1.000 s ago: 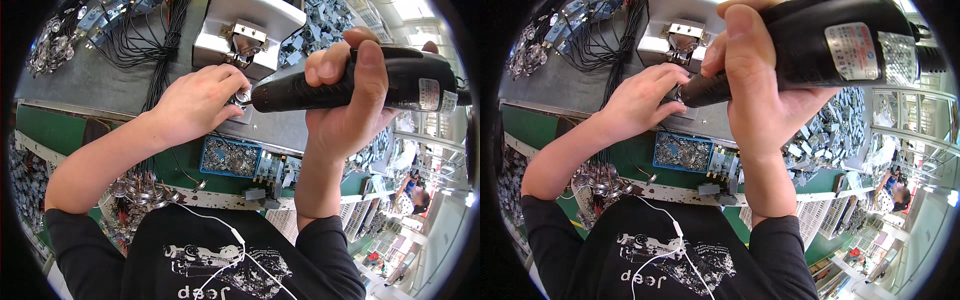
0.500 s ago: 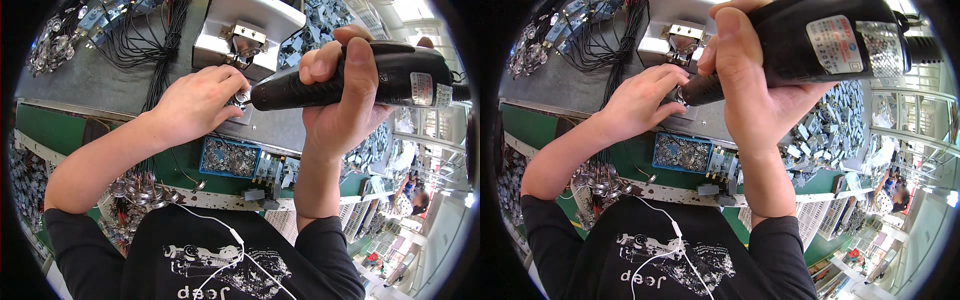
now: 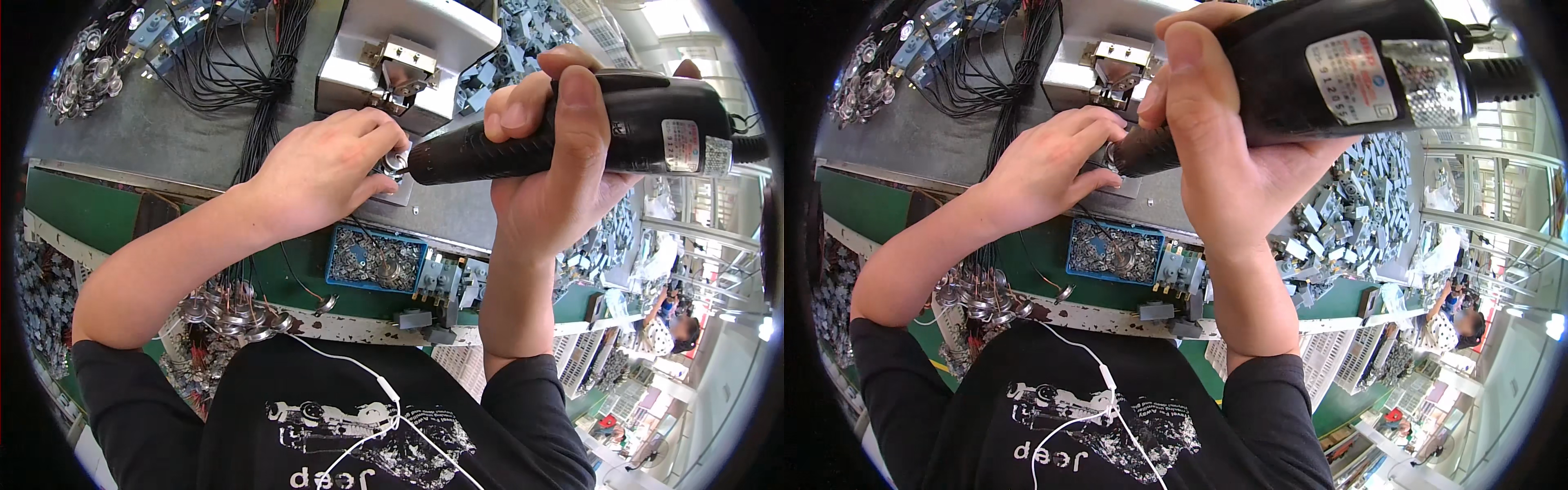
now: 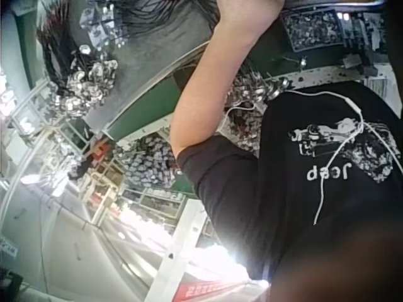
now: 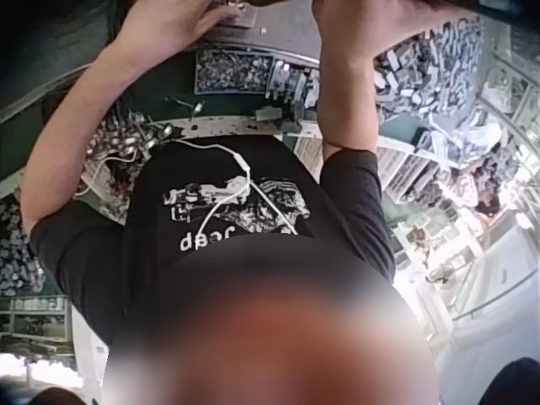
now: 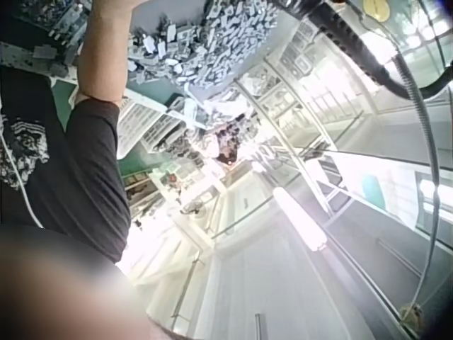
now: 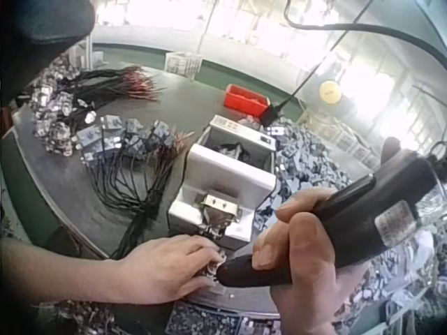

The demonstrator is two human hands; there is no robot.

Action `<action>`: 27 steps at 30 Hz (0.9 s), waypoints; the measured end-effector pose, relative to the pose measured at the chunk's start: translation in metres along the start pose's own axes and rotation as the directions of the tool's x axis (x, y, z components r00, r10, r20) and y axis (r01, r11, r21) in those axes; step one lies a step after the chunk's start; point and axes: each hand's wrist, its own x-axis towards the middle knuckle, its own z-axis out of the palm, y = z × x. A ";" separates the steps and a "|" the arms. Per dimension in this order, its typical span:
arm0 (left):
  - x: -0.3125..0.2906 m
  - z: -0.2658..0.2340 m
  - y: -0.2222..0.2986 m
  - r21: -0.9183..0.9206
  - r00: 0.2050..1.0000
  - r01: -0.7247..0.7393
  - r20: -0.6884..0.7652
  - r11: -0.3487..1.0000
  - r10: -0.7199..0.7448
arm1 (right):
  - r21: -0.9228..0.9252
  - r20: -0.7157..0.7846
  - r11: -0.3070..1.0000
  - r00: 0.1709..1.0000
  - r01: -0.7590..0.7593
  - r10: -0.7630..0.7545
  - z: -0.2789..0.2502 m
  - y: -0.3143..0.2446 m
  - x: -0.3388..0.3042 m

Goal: Assembling electronic switch components using an electric screwdriver at a production workstation.

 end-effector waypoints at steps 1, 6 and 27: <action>0.001 0.000 0.000 0.000 1.000 -0.002 0.000 1.000 0.002 | -0.001 -0.001 1.000 1.000 0.000 0.000 0.000 0.000 0.000; 0.003 -0.001 0.003 0.002 1.000 0.004 0.009 1.000 -0.004 | 0.143 0.072 0.988 0.996 -0.061 0.051 -0.001 0.003 0.000; 0.001 -0.028 -0.002 -0.114 0.964 -0.128 0.220 0.985 0.151 | 0.115 -0.067 0.957 0.959 -0.267 0.275 -0.003 -0.034 0.008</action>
